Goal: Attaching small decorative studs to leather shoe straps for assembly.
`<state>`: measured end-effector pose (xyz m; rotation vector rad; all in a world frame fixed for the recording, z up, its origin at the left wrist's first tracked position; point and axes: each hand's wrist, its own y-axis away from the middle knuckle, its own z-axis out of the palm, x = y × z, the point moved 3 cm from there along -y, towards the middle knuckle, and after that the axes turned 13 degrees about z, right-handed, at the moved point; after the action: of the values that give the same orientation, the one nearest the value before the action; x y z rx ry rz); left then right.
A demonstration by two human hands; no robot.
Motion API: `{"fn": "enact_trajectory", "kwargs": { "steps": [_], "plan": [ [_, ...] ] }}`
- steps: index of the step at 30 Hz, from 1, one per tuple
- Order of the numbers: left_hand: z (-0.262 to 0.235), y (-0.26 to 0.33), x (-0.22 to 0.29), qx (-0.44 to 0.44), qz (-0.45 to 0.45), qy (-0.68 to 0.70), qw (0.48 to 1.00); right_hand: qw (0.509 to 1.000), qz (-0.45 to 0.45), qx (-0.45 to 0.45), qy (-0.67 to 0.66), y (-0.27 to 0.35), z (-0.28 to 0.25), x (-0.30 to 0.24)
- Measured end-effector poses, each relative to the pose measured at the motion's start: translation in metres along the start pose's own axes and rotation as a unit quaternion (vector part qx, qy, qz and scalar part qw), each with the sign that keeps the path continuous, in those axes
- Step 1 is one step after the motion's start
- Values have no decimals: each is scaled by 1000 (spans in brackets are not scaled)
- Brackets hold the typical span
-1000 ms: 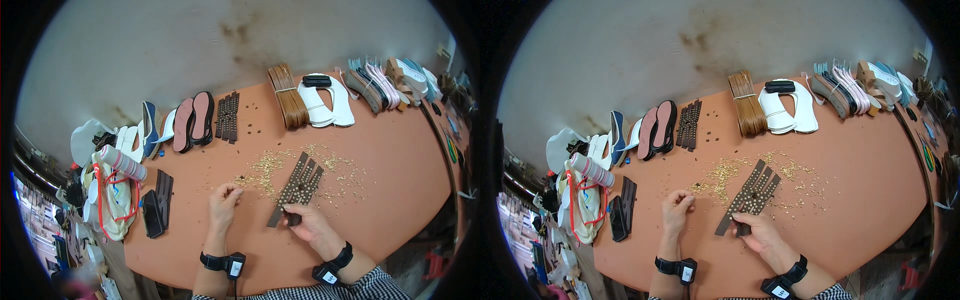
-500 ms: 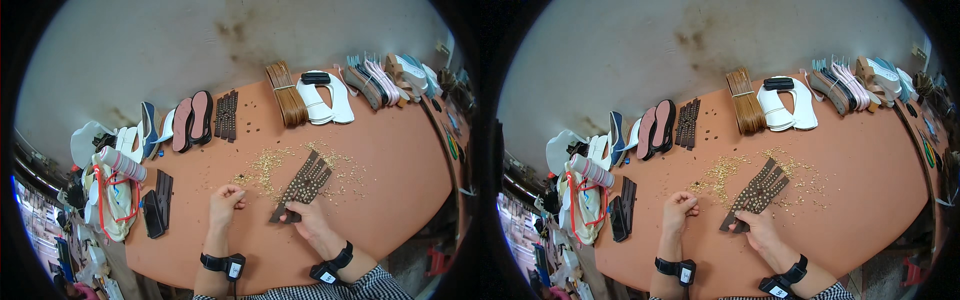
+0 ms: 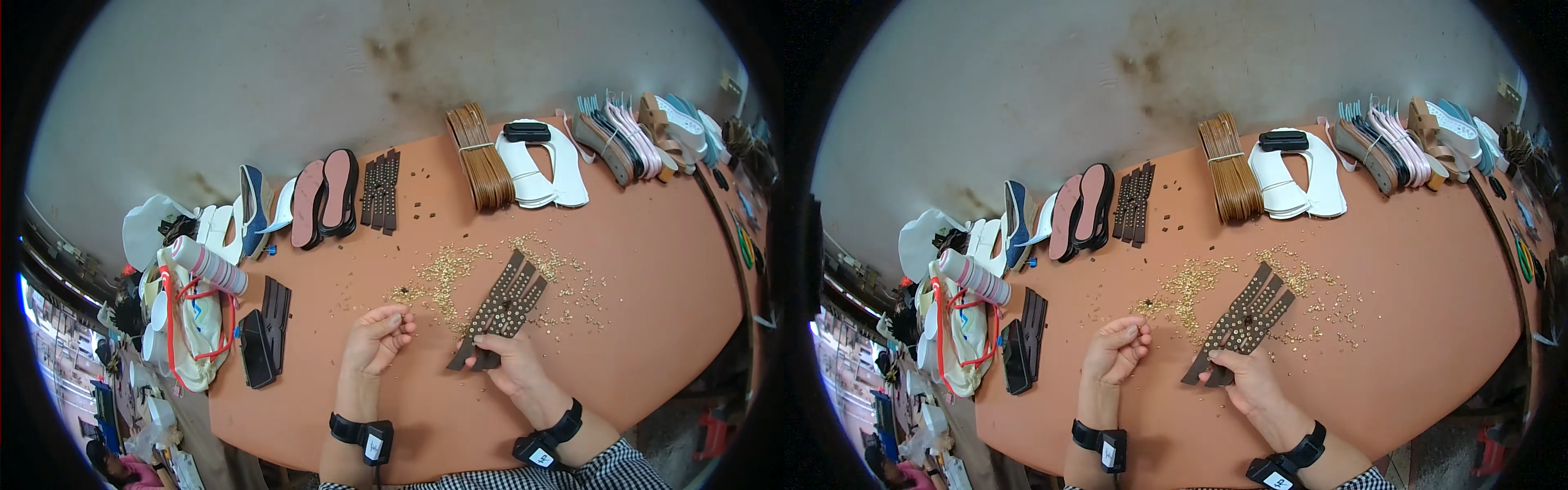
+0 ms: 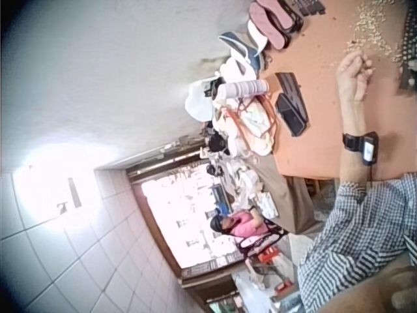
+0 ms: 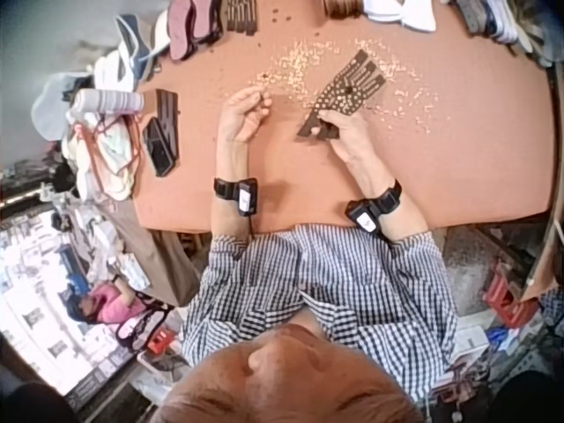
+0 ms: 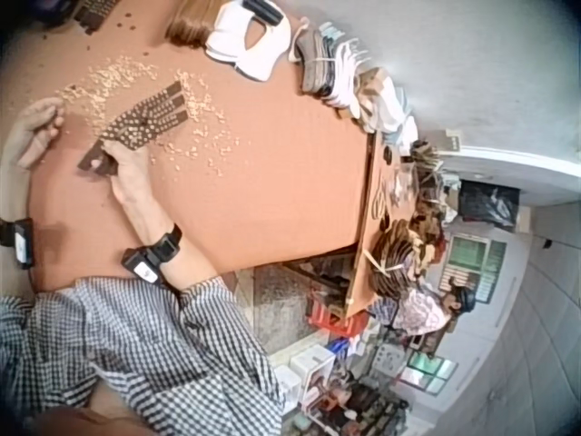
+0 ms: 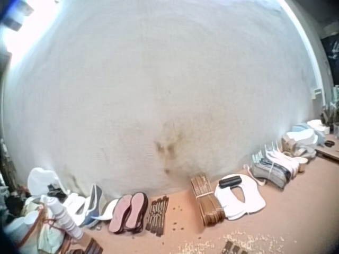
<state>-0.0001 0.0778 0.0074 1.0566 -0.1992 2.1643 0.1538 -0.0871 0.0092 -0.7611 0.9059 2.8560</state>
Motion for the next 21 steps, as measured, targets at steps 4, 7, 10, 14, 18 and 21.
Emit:
{"fn": "enact_trajectory", "kwargs": {
  "steps": [4,7,10,14,18,21],
  "plan": [
    [-2,1,-3,21,-6,-17,1000,1000,9,4,-3,1,0,-1],
    [1,-2,-4,18,-12,-13,1000,1000,6,7,-9,1,0,-1],
    [3,-1,-2,24,-9,-35,999,1000,9,6,-11,1,2,-1],
    [9,-1,1,15,-2,-42,999,1000,12,5,-11,2,1,-1],
    [16,2,4,8,12,-40,999,1000,7,10,-21,-1,-1,0],
    [17,2,5,-33,80,-150,985,1000,8,10,-19,-2,-4,0]
  ]
}}
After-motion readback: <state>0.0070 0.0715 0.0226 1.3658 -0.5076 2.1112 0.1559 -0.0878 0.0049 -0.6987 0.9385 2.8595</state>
